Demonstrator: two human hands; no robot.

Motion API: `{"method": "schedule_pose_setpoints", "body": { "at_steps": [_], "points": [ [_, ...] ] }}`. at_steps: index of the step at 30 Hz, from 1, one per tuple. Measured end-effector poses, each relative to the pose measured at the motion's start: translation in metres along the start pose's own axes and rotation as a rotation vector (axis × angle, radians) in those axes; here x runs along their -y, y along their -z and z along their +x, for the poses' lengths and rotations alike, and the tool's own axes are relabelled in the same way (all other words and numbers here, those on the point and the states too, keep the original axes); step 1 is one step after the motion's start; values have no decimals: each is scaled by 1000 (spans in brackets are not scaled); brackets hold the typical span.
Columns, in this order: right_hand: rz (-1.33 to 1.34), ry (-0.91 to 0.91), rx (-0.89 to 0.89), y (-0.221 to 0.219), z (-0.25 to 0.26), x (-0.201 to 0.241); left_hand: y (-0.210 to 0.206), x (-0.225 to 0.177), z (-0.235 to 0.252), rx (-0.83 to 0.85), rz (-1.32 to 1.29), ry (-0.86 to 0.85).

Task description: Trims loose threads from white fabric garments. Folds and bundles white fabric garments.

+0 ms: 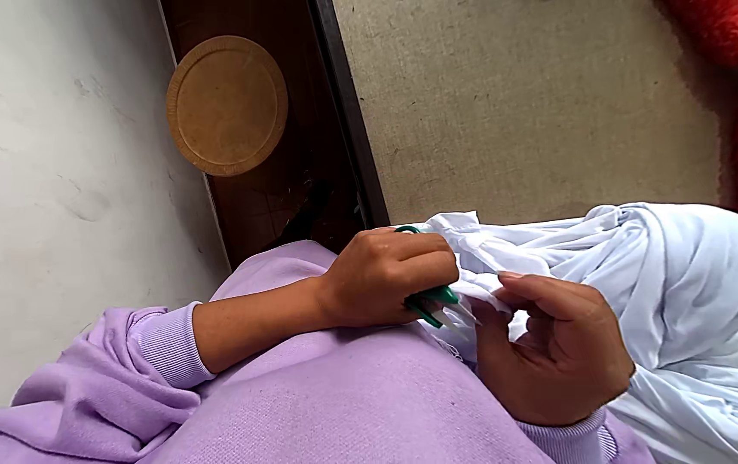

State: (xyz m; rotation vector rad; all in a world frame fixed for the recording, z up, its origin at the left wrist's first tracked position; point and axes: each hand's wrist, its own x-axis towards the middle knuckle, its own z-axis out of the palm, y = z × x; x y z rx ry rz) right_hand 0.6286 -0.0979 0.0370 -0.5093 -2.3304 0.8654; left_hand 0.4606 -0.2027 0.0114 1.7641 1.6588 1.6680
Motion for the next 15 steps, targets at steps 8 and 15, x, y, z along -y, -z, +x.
{"method": "schedule_pose_setpoints", "body": {
  "at_steps": [8,15],
  "points": [
    [23,191,-187,-3,-7,-4,-1,-2,-2,26,-2,-8],
    [11,331,-141,-1,-5,-5,5,-11,8,46,-524,327]
  ]
}}
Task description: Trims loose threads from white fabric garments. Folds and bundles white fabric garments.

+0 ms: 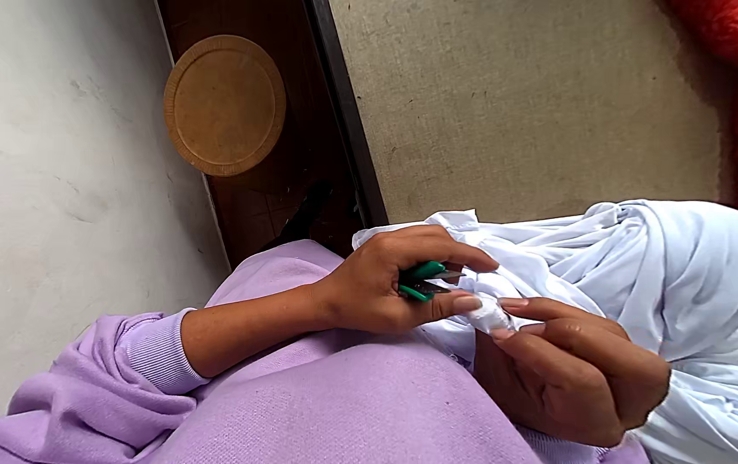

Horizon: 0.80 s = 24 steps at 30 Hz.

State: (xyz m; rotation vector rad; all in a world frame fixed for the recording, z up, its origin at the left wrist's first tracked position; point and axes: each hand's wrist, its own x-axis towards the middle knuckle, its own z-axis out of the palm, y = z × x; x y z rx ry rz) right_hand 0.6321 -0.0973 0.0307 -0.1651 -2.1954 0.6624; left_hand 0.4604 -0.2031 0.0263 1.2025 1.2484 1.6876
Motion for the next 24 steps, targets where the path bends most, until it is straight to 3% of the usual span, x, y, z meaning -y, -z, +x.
{"method": "schedule_pose_setpoints", "body": {
  "at_steps": [4,9,13,18,24],
  "points": [
    [43,136,135,6,-1,-6,0,-3,3,88,10,33],
    [31,175,188,10,-4,-6,18,-4,1,22,239,113],
    [40,192,188,12,-3,-5,32,-22,-2,247,264,258],
    [20,201,187,14,-1,-4,33,-32,-3,456,450,250],
    [9,214,186,15,1,-2,27,-32,-6,479,580,201]
  ]
}}
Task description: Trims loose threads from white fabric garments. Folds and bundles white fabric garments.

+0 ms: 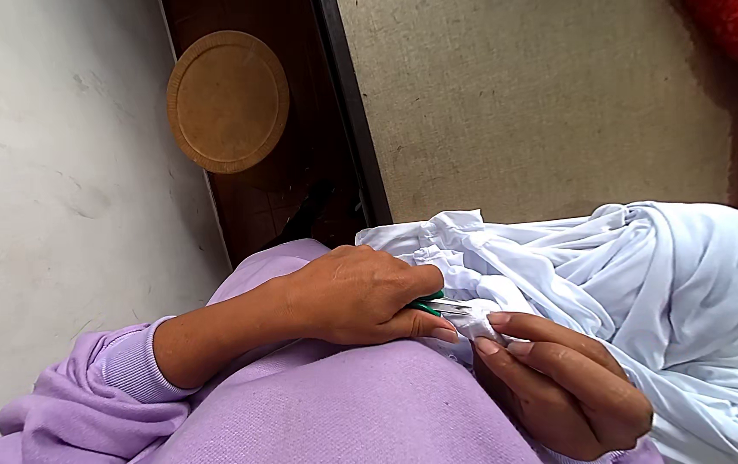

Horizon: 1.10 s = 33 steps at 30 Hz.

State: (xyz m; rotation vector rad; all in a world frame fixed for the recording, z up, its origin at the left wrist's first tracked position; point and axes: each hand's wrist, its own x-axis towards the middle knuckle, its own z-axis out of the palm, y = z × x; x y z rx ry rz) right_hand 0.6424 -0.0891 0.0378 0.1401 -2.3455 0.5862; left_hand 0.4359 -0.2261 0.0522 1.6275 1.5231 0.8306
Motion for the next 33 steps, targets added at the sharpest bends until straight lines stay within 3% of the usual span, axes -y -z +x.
{"method": "schedule_pose_setpoints", "body": {
  "at_steps": [22,26,29,33],
  "points": [
    [49,33,50,0,0,-1,3,3,6,57,-49,-41],
    [64,16,42,-2,-1,-5,1,14,11,-76,-334,-89],
    [70,-57,-43,-11,-3,-8,-5,14,20,-121,-523,-94],
    [-111,-294,-146,-18,2,-11,-8,15,17,-195,-486,-21]
  ]
}}
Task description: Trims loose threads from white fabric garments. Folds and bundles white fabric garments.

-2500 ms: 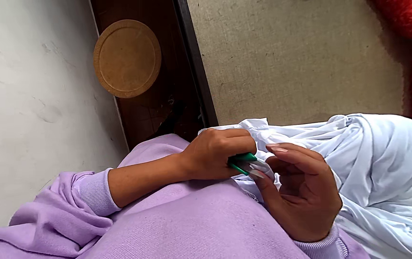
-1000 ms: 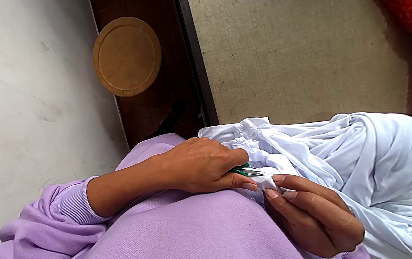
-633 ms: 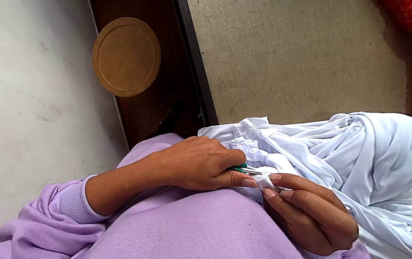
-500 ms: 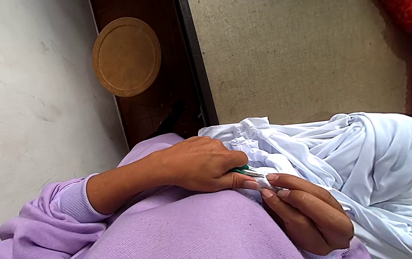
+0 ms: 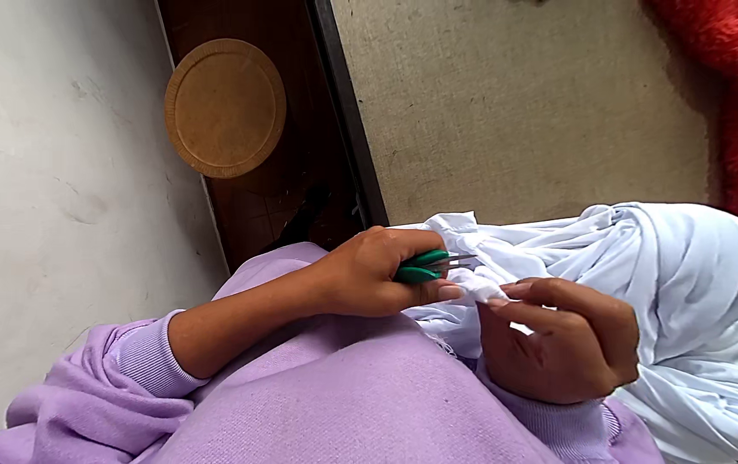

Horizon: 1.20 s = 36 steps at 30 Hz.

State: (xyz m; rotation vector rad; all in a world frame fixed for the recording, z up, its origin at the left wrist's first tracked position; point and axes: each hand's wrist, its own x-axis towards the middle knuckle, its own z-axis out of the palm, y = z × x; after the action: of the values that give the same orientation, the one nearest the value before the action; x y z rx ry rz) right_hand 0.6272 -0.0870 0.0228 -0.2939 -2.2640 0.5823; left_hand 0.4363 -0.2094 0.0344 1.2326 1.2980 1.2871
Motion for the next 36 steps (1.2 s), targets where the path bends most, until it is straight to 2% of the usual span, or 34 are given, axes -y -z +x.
{"method": "schedule_pose_setpoints", "body": {
  "at_steps": [1,5,7,8,10,12,14,15,17,18,19,20,21,24,28,33,36],
  "points": [
    [-35,-40,0,2,1,-2,2,-1,-2,51,-29,16],
    [-75,-177,20,5,6,-7,-3,-6,-11,441,-152,-12],
    [-65,-243,-16,4,9,-6,-2,-8,-11,527,-146,-48],
    [-48,-268,-31,5,9,-6,0,-9,-12,519,-126,-72],
    [7,-305,-5,7,12,-5,11,-6,-16,406,-148,-132],
    [71,-340,202,9,16,1,35,-1,-20,225,-118,-137],
    [96,-337,505,8,15,8,73,6,-30,-32,108,-73],
    [77,-306,599,4,13,10,94,11,-36,-189,329,-12],
    [-3,-266,616,2,6,16,132,17,-46,-435,834,250],
    [-44,-274,578,2,3,18,147,18,-47,-497,964,405],
    [-97,-294,537,3,1,19,159,18,-48,-532,1013,531],
    [-151,-322,502,2,0,19,166,18,-48,-561,1018,581],
    [-201,-353,473,-2,0,17,167,16,-46,-577,1012,562],
    [-273,-436,438,-26,5,6,145,18,-29,-492,940,328],
    [-265,-633,474,-60,6,-10,81,40,1,-259,790,61],
    [-191,-714,446,-59,5,-17,14,68,20,9,704,-18],
    [-207,-681,440,-61,5,-21,0,88,23,19,792,-94]
  ]
}}
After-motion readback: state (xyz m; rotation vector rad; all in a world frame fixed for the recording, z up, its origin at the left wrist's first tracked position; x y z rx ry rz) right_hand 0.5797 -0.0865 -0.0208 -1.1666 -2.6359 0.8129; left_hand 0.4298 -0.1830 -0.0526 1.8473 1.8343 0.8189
